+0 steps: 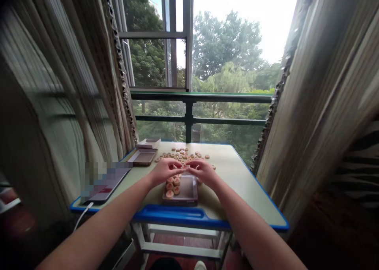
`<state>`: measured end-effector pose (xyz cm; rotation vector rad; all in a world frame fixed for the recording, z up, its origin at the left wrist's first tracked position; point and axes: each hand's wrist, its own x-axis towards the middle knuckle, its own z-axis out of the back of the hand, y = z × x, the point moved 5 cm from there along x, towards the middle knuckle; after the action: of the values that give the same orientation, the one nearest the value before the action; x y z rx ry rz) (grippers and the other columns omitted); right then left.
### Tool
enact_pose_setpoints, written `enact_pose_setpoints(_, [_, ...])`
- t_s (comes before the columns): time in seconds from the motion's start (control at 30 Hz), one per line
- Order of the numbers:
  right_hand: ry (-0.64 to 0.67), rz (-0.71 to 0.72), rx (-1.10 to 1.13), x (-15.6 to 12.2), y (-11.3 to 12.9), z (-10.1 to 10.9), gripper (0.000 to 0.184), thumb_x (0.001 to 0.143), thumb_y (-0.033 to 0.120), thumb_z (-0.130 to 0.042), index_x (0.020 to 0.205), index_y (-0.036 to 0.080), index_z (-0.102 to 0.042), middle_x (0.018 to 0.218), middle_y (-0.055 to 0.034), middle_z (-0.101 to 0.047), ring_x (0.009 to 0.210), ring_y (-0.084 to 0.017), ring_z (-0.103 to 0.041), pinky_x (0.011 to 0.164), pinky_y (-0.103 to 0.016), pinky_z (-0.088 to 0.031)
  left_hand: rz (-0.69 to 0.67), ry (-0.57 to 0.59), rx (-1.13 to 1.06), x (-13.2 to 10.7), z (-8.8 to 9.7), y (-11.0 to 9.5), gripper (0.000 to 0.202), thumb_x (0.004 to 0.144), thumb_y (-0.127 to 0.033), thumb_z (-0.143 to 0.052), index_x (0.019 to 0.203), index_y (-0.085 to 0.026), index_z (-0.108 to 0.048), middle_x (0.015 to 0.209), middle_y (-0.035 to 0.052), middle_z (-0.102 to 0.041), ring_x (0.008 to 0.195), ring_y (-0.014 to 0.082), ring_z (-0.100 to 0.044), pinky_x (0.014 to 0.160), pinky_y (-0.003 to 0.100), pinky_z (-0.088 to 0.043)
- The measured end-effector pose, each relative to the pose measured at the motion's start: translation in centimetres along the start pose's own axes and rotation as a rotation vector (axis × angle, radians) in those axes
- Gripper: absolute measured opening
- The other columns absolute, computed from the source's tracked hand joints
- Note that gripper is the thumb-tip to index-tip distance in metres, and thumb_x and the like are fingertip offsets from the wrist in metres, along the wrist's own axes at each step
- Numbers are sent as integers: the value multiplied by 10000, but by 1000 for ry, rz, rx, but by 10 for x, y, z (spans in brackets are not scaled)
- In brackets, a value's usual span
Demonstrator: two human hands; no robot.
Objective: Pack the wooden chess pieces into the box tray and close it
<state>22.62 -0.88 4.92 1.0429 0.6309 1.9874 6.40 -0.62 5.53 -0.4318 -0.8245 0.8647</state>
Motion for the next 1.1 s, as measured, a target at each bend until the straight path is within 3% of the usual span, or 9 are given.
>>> enact_pose_setpoints(0.13, [21,19,-62,-2,8,-3,260,692,361,-670,854,160,-704,742,-44,-630,608,-118,-500,550,-247,-426,-39,-26,11,-13,1,0,257,700,-386,-658,795,-154,-713,734,41,-683,613,116,-558,585,222,-429])
enact_pose_setpoints(0.37, [62,59,-93,-5,5,-15,161,722,294,-638,798,171,-709,683,-23,-616,605,-113,-490,556,-234,-401,-81,52,-49,-19,-9,12,235,749,-348,-615,823,-149,-714,781,57,-698,690,139,-589,643,243,-450])
enact_pose_setpoints(0.53, [92,37,-200,-6,6,-10,141,718,259,-627,802,168,-694,720,-24,-614,659,-128,-513,603,-244,-410,-7,-62,-35,-15,0,25,233,738,-348,-616,817,-152,-713,737,51,-691,619,129,-566,583,232,-437])
enact_pose_setpoints(0.7, [356,-14,-296,-10,10,-8,180,668,347,-676,756,195,-717,714,-23,-604,699,-152,-516,629,-262,-404,47,-207,6,-16,8,37,217,745,-330,-594,771,-144,-704,695,44,-670,577,115,-525,557,223,-412])
enact_pose_setpoints(0.93, [409,71,-328,-17,17,-29,311,616,508,-696,669,202,-713,620,-15,-595,714,-161,-508,632,-258,-384,17,-183,91,-15,5,29,218,750,-318,-575,686,-143,-687,627,25,-639,557,106,-504,557,221,-385])
enact_pose_setpoints(1.1, [402,71,-354,-15,14,-28,172,639,373,-707,702,213,-715,648,-6,-609,731,-161,-514,659,-259,-384,55,-214,141,-12,5,31,240,748,-317,-556,631,-140,-668,560,6,-591,538,105,-481,550,227,-364])
